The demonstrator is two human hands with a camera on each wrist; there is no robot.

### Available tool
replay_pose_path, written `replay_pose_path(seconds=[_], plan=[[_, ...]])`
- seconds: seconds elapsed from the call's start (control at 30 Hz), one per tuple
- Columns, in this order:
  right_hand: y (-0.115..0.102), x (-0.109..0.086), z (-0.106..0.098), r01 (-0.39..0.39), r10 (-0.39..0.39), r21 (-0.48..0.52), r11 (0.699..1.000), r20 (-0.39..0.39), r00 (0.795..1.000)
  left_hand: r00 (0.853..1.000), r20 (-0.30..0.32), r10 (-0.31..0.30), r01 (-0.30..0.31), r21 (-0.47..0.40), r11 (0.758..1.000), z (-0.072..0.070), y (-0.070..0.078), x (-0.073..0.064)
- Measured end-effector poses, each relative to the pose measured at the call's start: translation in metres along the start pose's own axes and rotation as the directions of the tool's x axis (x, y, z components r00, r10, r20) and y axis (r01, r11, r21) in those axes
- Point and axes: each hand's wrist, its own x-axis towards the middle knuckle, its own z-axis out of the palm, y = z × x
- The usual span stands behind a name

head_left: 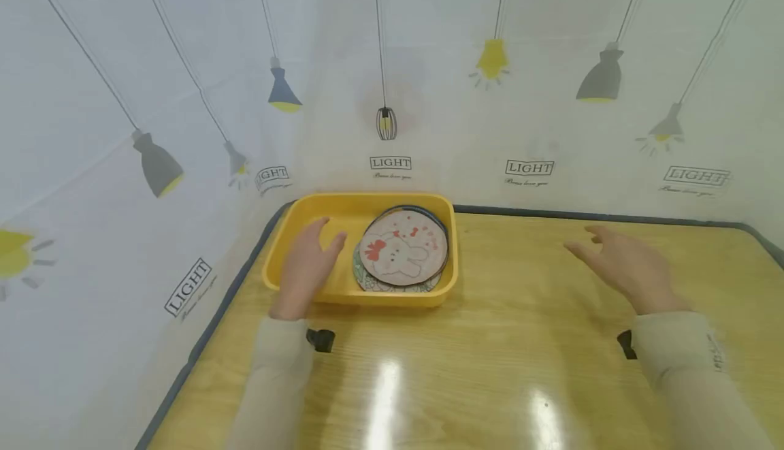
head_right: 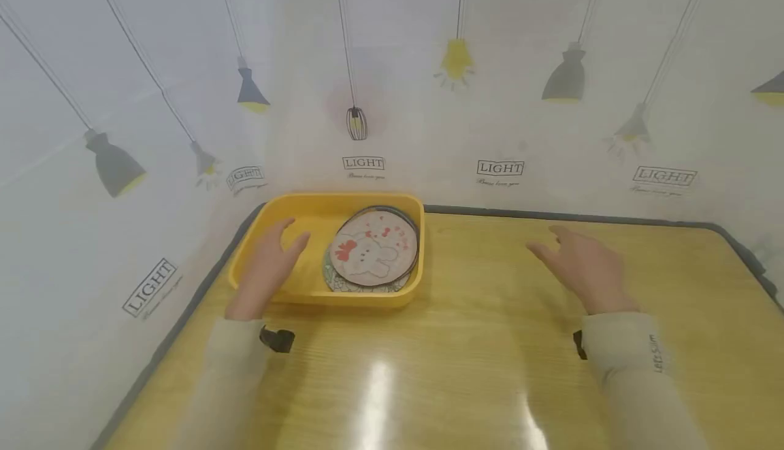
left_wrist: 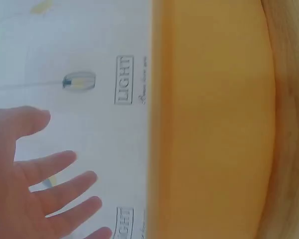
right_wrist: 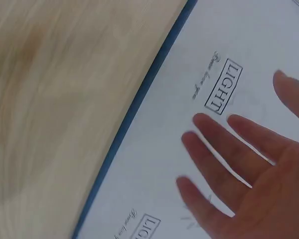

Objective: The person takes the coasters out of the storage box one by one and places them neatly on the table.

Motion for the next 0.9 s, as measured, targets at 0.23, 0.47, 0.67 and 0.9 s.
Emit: replay_pose_path(seconds=[0.23,0.47,0.67,0.9], plan=[[-0.024,-0.003,0.028,0.027,0.026,0.201,0.979,-0.254,0.967,0.941,-0.286,-0.181,0.104,-0.264,0.959,-0.006,-0.033,-0.02],[-0.054,0.001,0.042,0.129,0.05,0.47,0.873,-0.351,0.935,0.865,-0.343,-0.367,0.169,-0.489,0.856,0.009,-0.061,-0.032],[-0.077,0.009,0.055,0.235,0.001,0.58,0.78,-0.377,0.926,0.84,-0.28,-0.464,0.147,-0.707,0.692,0.021,-0.079,-0.034],[-0.1,0.015,0.06,0.292,-0.032,0.654,0.698,-0.378,0.925,0.868,-0.131,-0.479,0.093,-0.904,0.416,0.031,-0.097,-0.033]])
